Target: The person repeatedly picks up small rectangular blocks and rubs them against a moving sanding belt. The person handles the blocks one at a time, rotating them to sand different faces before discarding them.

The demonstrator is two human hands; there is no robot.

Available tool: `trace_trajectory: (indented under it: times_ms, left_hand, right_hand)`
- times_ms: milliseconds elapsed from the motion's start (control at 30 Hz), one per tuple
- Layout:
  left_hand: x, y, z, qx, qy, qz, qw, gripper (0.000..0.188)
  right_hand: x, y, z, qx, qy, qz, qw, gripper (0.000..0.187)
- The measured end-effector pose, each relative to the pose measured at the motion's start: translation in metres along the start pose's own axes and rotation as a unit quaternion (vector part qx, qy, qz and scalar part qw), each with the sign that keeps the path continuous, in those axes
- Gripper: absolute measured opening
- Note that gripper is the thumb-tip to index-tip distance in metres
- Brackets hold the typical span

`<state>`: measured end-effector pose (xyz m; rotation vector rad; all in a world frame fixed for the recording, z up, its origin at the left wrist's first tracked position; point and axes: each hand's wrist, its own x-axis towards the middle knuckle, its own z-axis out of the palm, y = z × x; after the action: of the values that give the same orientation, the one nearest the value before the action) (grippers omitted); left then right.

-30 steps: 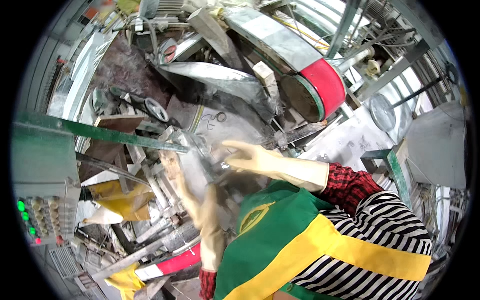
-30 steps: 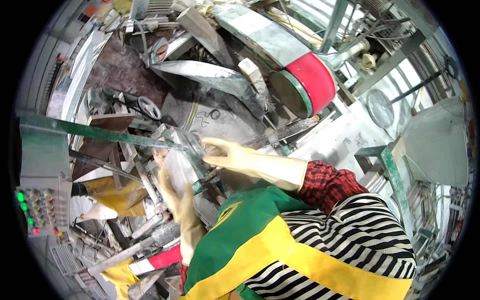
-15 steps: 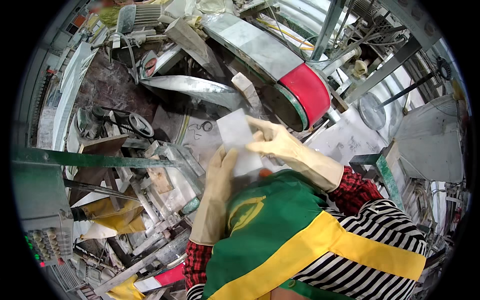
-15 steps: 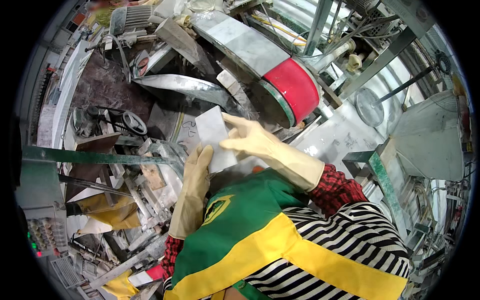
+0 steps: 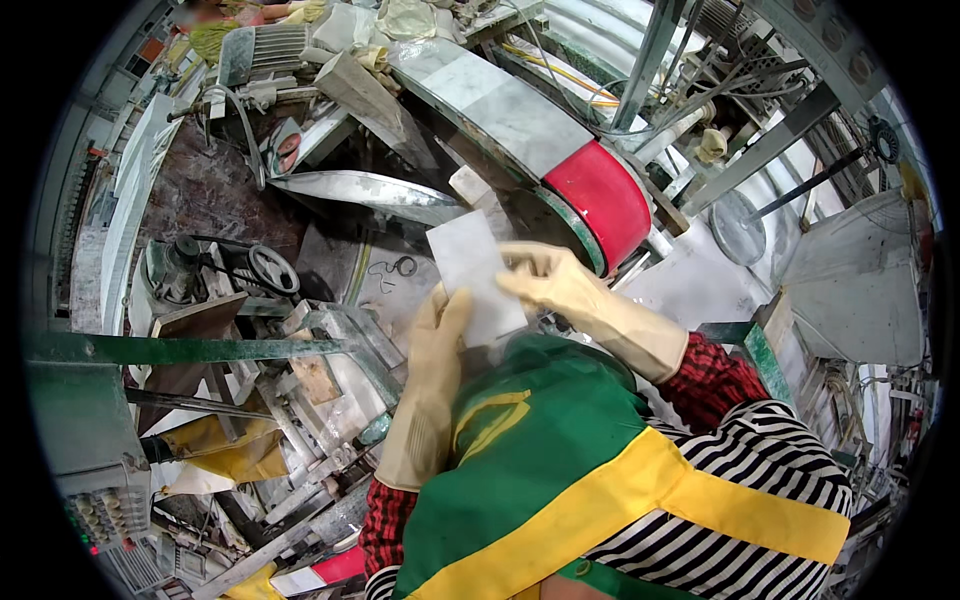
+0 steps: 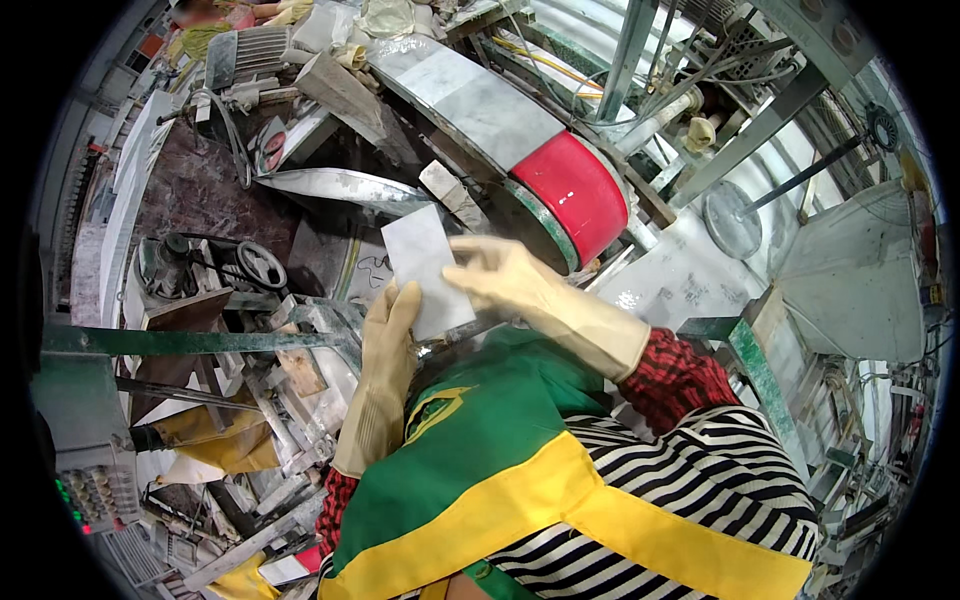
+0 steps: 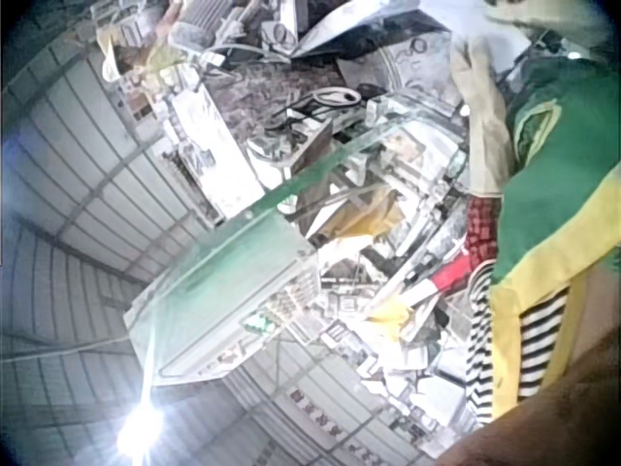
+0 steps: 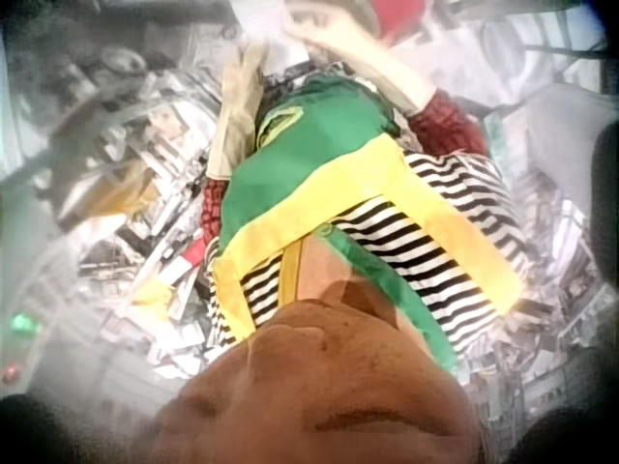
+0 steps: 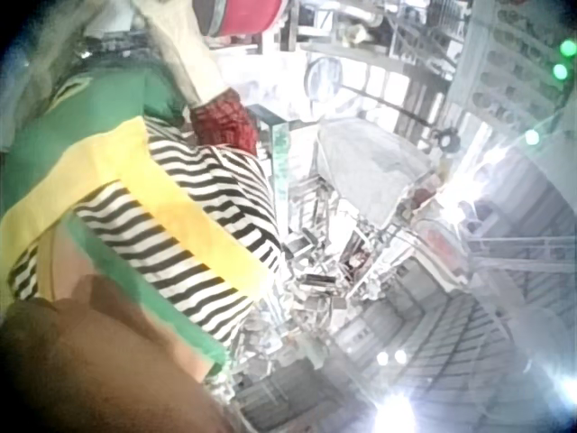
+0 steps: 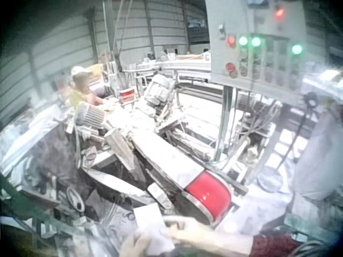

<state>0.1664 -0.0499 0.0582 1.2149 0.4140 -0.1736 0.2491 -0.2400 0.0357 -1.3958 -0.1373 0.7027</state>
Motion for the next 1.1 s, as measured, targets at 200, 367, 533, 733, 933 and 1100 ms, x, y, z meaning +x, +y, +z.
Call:
trace_trajectory:
  times_ms: [200, 367, 533, 733, 933, 1100]
  left_hand:
    - [0.012, 0.016, 0.008, 0.044, -0.076, 0.009, 0.996, 0.045]
    - [0.046, 0.03, 0.007, 0.085, -0.098, 0.012, 0.991, 0.048]
    - [0.078, 0.021, 0.009, 0.051, -0.014, 0.098, 0.994, 0.05]
    - [0.063, -0.009, 0.022, 0.095, -0.235, -0.083, 0.964, 0.061]
    - [0.043, -0.03, -0.006, 0.124, -0.108, -0.094, 0.982, 0.057]
    - [0.028, -0.027, -0.053, 0.101, 0.032, -0.077, 0.991, 0.059]
  right_hand:
    - [-0.021, 0.014, -0.012, 0.102, -0.074, 0.029, 0.992, 0.062]
    - [-0.033, 0.001, -0.022, 0.145, -0.055, 0.046, 0.987, 0.061]
    - [-0.038, 0.002, -0.021, 0.17, -0.029, 0.053, 0.984, 0.058]
    - [-0.002, 0.044, -0.046, 0.225, 0.095, -0.094, 0.965, 0.051]
    - [0.054, 0.053, -0.084, 0.137, 0.371, -0.119, 0.911, 0.046]
    - [0.096, 0.062, -0.1, 0.113, 0.405, -0.122, 0.899, 0.045]
